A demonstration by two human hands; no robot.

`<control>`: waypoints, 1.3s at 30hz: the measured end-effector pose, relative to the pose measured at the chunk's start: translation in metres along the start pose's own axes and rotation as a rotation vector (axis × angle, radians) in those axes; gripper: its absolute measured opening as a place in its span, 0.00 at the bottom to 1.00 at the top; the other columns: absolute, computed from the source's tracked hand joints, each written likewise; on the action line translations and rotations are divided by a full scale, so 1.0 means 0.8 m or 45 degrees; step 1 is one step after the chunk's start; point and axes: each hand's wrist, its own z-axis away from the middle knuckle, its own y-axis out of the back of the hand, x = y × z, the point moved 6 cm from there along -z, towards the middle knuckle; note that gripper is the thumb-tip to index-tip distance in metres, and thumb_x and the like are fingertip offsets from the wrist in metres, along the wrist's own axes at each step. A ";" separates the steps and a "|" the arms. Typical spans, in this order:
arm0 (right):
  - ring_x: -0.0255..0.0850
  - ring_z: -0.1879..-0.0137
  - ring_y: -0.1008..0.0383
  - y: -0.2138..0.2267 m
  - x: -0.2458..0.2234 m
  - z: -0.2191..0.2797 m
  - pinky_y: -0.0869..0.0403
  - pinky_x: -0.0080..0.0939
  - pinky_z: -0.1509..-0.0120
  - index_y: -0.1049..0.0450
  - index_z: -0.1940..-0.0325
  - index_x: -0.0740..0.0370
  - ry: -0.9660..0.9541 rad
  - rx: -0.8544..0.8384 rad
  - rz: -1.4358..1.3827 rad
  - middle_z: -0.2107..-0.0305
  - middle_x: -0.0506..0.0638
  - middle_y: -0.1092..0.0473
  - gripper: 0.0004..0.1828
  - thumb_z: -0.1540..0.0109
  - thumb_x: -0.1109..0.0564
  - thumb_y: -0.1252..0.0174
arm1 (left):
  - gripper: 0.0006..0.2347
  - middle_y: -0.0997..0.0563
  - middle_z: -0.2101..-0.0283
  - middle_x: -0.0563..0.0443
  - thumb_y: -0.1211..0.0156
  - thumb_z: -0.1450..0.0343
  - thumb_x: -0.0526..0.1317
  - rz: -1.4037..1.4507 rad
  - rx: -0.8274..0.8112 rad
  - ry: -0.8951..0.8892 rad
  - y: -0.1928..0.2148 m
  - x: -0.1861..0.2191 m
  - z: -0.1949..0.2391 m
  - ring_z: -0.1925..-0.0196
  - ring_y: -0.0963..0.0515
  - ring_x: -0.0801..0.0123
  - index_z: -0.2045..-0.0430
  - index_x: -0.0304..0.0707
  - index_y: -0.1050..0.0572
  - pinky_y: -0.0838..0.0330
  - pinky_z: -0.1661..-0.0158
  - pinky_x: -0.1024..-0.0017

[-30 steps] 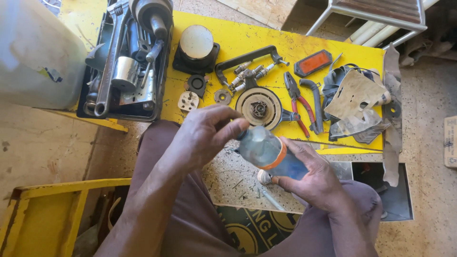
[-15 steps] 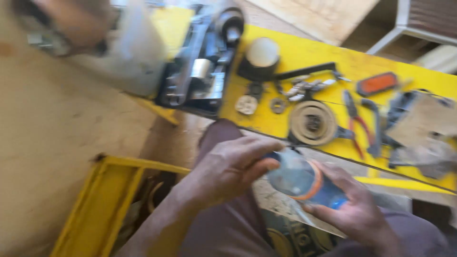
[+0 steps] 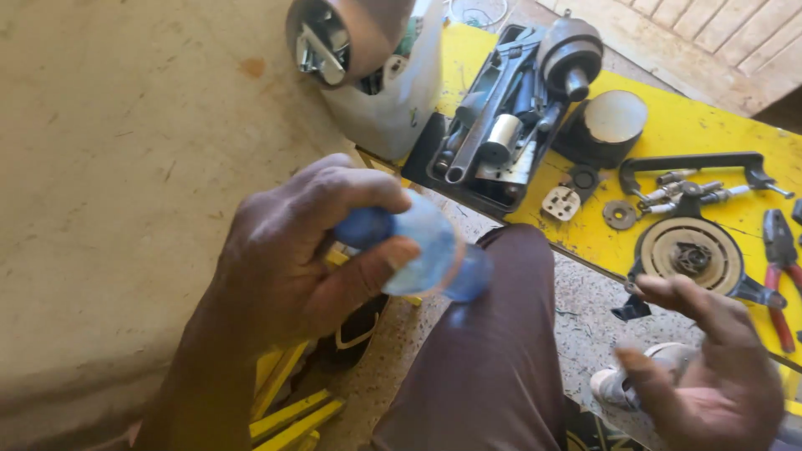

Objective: Disassembling a mechanical component on a workbench using hands and pliers

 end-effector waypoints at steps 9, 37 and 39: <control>0.50 0.47 0.19 0.011 0.049 0.013 0.23 0.46 0.38 0.17 0.41 0.78 -0.233 0.025 0.502 0.52 0.65 0.20 0.12 0.27 0.66 0.32 | 0.14 0.17 0.54 0.52 0.35 0.27 0.51 -0.300 -0.185 0.813 -0.178 -0.218 0.164 0.61 0.16 0.59 0.49 0.54 0.25 0.25 0.72 0.64; 0.47 0.54 0.18 0.149 0.261 -0.077 0.16 0.40 0.55 0.20 0.45 0.70 -0.372 0.418 0.477 0.59 0.61 0.21 0.08 0.26 0.63 0.39 | 0.27 0.28 0.32 0.40 0.44 0.25 0.52 -0.471 -0.871 1.593 -0.363 -0.262 0.182 0.33 0.25 0.42 0.29 0.51 0.35 0.27 0.42 0.40; 0.43 0.56 0.20 0.143 0.271 -0.083 0.19 0.41 0.55 0.17 0.47 0.66 -0.296 0.374 0.494 0.60 0.56 0.20 0.09 0.28 0.59 0.38 | 0.27 0.32 0.28 0.39 0.52 0.24 0.53 -0.417 -1.052 1.638 -0.349 -0.229 0.163 0.31 0.25 0.40 0.29 0.44 0.35 0.28 0.39 0.41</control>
